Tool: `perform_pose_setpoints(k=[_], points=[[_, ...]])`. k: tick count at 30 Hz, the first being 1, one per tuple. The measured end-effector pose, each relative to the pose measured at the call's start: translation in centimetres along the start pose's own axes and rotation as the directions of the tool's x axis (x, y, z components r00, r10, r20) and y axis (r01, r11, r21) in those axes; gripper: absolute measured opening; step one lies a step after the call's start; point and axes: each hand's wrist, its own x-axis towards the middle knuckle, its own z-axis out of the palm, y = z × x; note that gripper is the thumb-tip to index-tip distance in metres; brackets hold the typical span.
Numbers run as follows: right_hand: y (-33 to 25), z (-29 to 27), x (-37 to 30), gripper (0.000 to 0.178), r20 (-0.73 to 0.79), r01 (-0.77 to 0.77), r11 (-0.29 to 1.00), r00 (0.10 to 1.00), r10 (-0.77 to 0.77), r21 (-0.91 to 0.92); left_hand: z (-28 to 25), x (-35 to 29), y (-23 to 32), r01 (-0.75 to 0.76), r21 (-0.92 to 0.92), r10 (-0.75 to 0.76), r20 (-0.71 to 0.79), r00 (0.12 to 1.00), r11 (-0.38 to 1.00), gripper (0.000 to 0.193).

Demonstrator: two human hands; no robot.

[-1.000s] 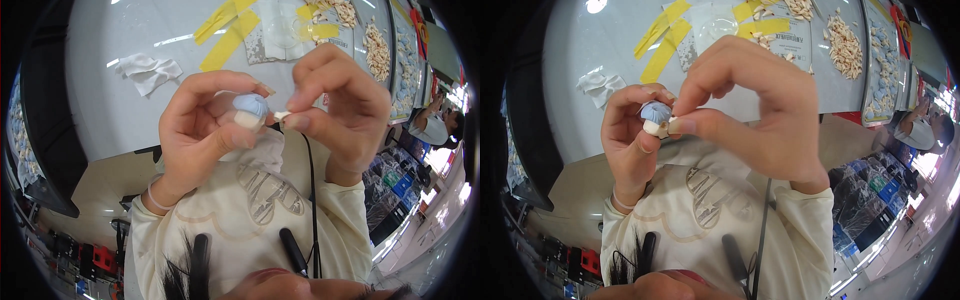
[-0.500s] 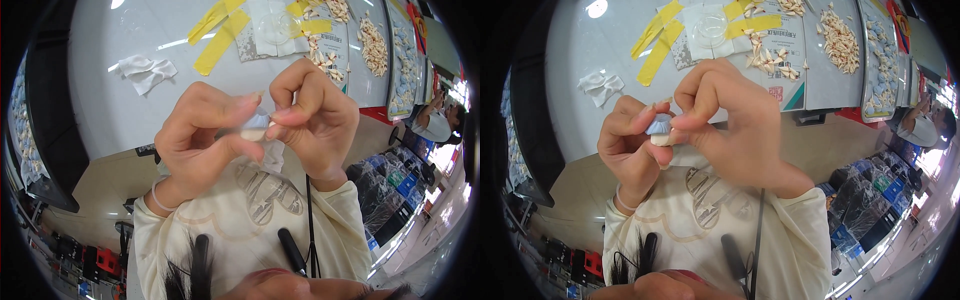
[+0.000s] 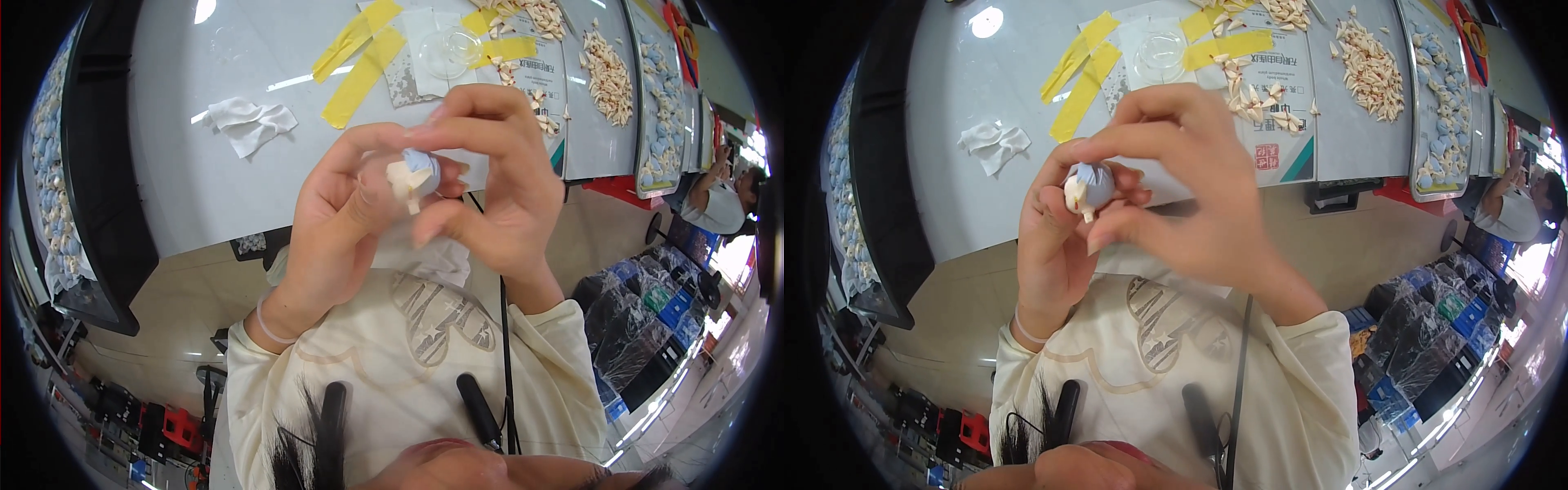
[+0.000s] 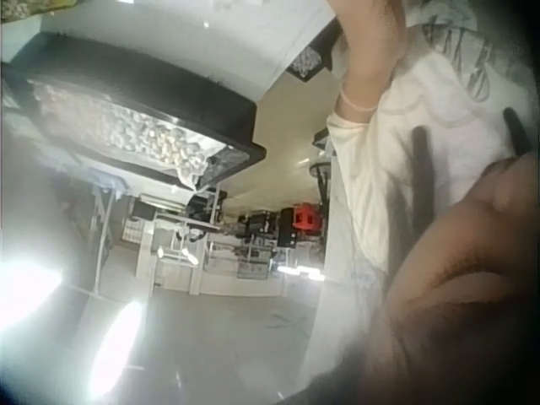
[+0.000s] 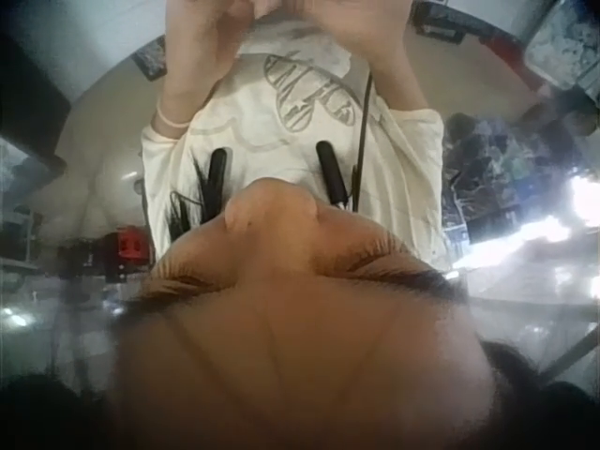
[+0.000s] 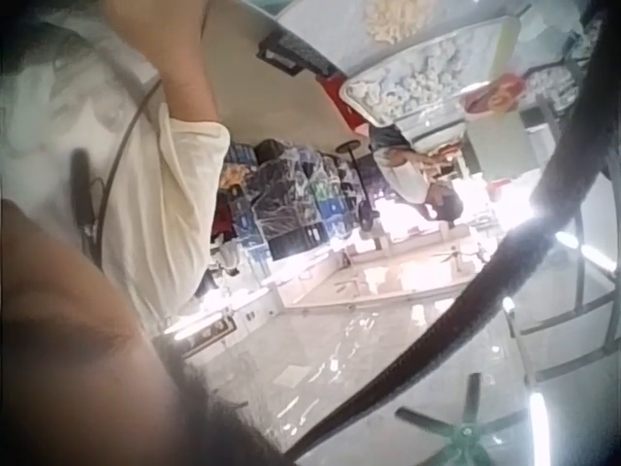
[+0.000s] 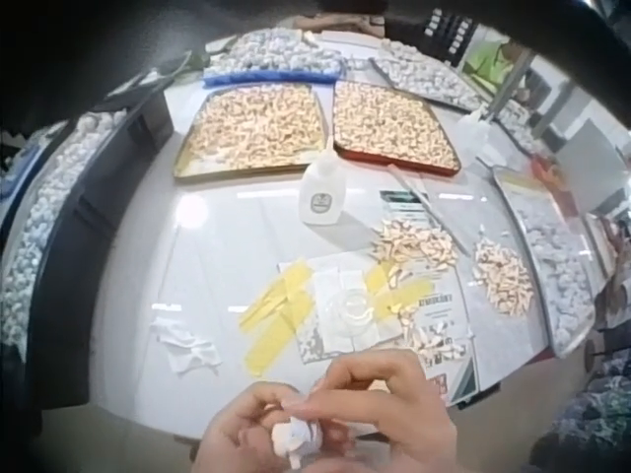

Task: The person assembles small plastic figurines by hand, attaching toy hair and toy head components to toy bodies.

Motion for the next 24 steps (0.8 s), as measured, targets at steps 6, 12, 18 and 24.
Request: perform_pose_setpoints(k=[6, 12, 18, 24], points=[[-0.8, -0.2, -0.3, 0.043, 0.027, 0.092, 0.967, 0.996, -0.088, -0.236, 1.7, 0.1, 0.9, 0.109, -0.034, -0.109, 0.005, 0.994, 0.993, 0.048], [0.3, -7.6, -1.6, 0.034, -0.317, -0.194, 0.884, 0.947, 0.056, -0.425, 1.1, -4.8, 7.5, -0.284, 0.958, 0.412, 0.27, 0.87, -0.029, 0.027], [4.3, -21.0, -5.0, 0.032, -0.578, -0.577, 0.041, 0.814, -0.06, -0.816, -7.0, -10.9, 21.5, 0.37, 0.902, 0.816, -0.035, 0.577, -0.224, 0.032], [3.9, -19.7, -2.7, 0.031, -0.449, -0.389, 0.639, 0.89, 0.075, -0.664, -12.3, -12.6, 24.2, 0.71, 0.678, 0.376, -0.617, 0.691, -0.19, 0.04]])
